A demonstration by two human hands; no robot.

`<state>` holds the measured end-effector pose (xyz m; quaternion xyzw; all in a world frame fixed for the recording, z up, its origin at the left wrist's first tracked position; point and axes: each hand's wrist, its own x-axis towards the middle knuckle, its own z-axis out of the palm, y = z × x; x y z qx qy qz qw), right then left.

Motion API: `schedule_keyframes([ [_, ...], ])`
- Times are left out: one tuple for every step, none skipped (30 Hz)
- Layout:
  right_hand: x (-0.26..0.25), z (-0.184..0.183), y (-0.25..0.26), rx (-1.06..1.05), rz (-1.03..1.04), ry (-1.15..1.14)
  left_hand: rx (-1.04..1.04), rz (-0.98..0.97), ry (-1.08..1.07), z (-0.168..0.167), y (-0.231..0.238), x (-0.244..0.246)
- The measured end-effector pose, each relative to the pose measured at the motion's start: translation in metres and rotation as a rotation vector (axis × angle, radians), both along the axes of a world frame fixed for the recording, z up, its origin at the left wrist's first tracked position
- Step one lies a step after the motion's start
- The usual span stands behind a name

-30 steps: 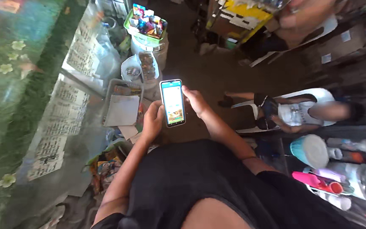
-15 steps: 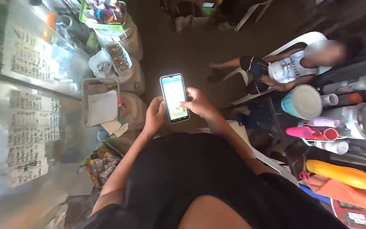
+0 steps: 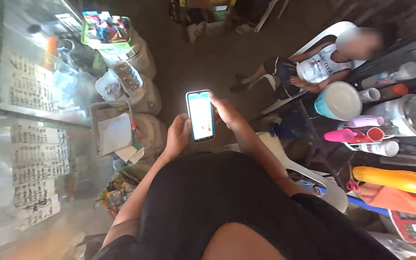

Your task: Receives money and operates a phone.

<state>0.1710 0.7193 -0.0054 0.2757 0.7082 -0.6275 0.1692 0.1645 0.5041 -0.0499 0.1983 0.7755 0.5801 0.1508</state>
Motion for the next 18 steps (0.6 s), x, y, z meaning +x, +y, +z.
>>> schedule_keyframes([
  [-0.001, 0.001, -0.002, 0.004, -0.001, -0.002, -0.001, -0.001, 0.007, -0.001, -0.001, -0.002],
  [-0.003, 0.001, -0.004, 0.001, -0.002, -0.001, -0.006, -0.001, 0.014, -0.001, -0.002, -0.003],
  [-0.005, -0.001, -0.006, -0.003, -0.004, 0.004, -0.015, -0.002, 0.019, -0.001, -0.005, -0.005],
  [-0.007, -0.003, -0.009, -0.011, -0.006, 0.011, -0.019, -0.004, 0.024, -0.001, -0.008, -0.008],
  [-0.009, -0.005, -0.013, -0.020, -0.009, 0.016, -0.018, -0.006, 0.026, -0.002, -0.013, -0.011],
  [-0.013, -0.007, -0.017, -0.026, -0.011, 0.016, -0.017, -0.005, 0.023, -0.002, -0.017, -0.014],
  [-0.016, -0.008, -0.022, -0.029, -0.009, 0.010, -0.021, -0.004, 0.015, -0.002, -0.023, -0.018],
  [-0.021, -0.009, -0.028, -0.031, -0.005, 0.000, -0.028, -0.005, 0.010, -0.002, -0.029, -0.022],
  [-0.025, -0.009, -0.034, -0.027, -0.005, -0.009, -0.034, -0.004, 0.011, -0.002, -0.035, -0.027],
  [-0.030, -0.008, -0.040, -0.013, -0.009, -0.018, -0.038, -0.003, 0.015, -0.003, -0.040, -0.031],
  [-0.035, -0.007, -0.047, 0.005, -0.017, -0.024, -0.040, -0.004, 0.022, -0.003, -0.046, -0.036],
  [-0.040, -0.006, -0.054, 0.020, -0.021, -0.029, -0.042, -0.004, 0.025, -0.002, -0.052, -0.040],
  [-0.044, -0.005, -0.060, 0.024, -0.016, -0.030, -0.040, 0.000, 0.027, -0.003, -0.059, -0.044],
  [-0.047, -0.003, -0.066, 0.014, -0.003, -0.020, -0.031, 0.008, 0.024, -0.002, -0.065, -0.047],
  [-0.049, -0.001, -0.072, -0.007, 0.017, 0.010, -0.014, 0.014, 0.012, 0.000, -0.073, -0.049],
  [-0.051, 0.002, -0.078, -0.039, 0.041, 0.048, 0.000, 0.023, -0.018, 0.002, -0.081, -0.051],
  [-0.052, 0.006, -0.085, -0.082, 0.072, 0.095, 0.017, 0.033, -0.069, 0.004, -0.091, -0.053],
  [-0.052, 0.010, -0.091, -0.131, 0.099, 0.145, 0.052, 0.042, -0.125, 0.004, -0.101, -0.054],
])
